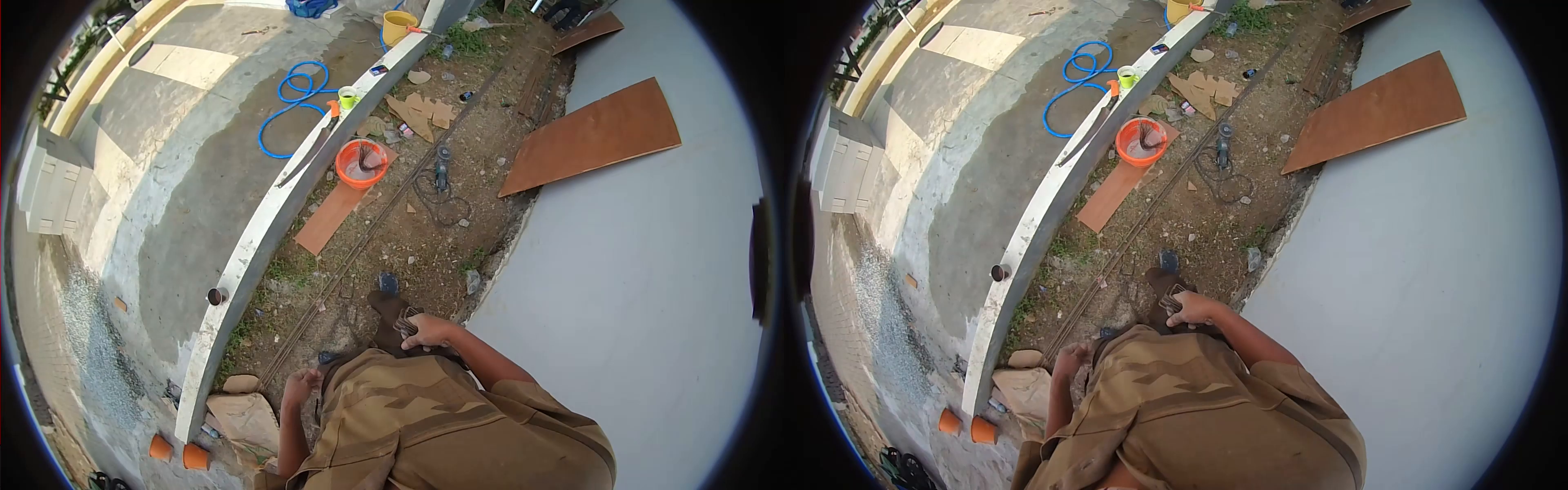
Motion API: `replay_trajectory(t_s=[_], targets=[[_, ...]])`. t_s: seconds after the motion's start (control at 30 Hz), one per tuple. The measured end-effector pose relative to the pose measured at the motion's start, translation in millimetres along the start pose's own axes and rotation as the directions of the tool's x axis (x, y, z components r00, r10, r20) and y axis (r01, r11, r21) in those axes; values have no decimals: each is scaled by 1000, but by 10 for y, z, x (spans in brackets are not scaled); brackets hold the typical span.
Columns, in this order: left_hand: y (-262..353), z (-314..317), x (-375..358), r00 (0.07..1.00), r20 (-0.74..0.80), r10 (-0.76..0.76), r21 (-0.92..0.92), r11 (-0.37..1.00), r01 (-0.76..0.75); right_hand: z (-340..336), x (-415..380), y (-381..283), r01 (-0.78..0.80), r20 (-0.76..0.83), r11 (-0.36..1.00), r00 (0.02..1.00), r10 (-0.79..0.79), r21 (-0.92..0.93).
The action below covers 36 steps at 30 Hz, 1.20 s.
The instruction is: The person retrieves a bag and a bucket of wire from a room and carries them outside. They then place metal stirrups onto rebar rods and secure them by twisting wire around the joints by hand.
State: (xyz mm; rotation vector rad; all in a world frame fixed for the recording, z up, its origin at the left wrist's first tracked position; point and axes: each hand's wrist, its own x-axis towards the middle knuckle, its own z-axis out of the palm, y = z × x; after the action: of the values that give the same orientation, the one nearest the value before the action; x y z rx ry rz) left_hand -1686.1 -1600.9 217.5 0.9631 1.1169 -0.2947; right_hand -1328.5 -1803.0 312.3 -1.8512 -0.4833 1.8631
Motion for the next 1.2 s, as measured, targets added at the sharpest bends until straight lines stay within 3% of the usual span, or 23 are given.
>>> replay_trajectory(t_s=[0.1,0.2,0.33,0.43,0.67,0.8,0.87,1.0,1.03,1.1,1.13,1.2], targets=[[804,422,211,1000,-7,28,-11,1000,-28,-602,6,-32,20,-88,957,996,5,289],[1661,1017,378,991,-60,117,2,993,-117,-1256,-63,-59,79,-223,923,975,7,376],[2536,1737,569,987,61,147,-293,948,-123,-1970,-256,-14,243,-331,773,942,-45,586],[3047,2159,633,947,245,208,-401,911,-96,-2293,-447,-127,310,-412,693,911,-20,651],[3749,2859,1161,816,553,168,-323,946,24,-2685,-428,-263,384,-486,607,874,3,696],[4295,3507,1396,748,660,69,-189,979,77,-3043,-337,-547,412,-502,636,864,-46,652],[4543,3815,1599,732,681,20,-129,987,93,-3339,-248,-678,356,-488,758,871,-58,546],[4935,4339,2263,535,841,81,-153,984,92,-4052,-230,-1109,309,-507,871,858,-82,382],[5049,4473,2354,544,835,78,-166,980,114,-4224,-296,-1225,264,-502,901,862,-62,343],[5299,4765,2543,566,820,84,-202,968,148,-4563,-184,-1120,278,-632,960,745,-212,6],[5453,4914,2616,599,793,113,-202,976,83,-4768,-139,-1177,272,-672,950,675,-304,-157],[5743,5165,2809,629,772,95,-178,982,70,-5147,-167,-1266,315,-673,946,683,-283,-78]])
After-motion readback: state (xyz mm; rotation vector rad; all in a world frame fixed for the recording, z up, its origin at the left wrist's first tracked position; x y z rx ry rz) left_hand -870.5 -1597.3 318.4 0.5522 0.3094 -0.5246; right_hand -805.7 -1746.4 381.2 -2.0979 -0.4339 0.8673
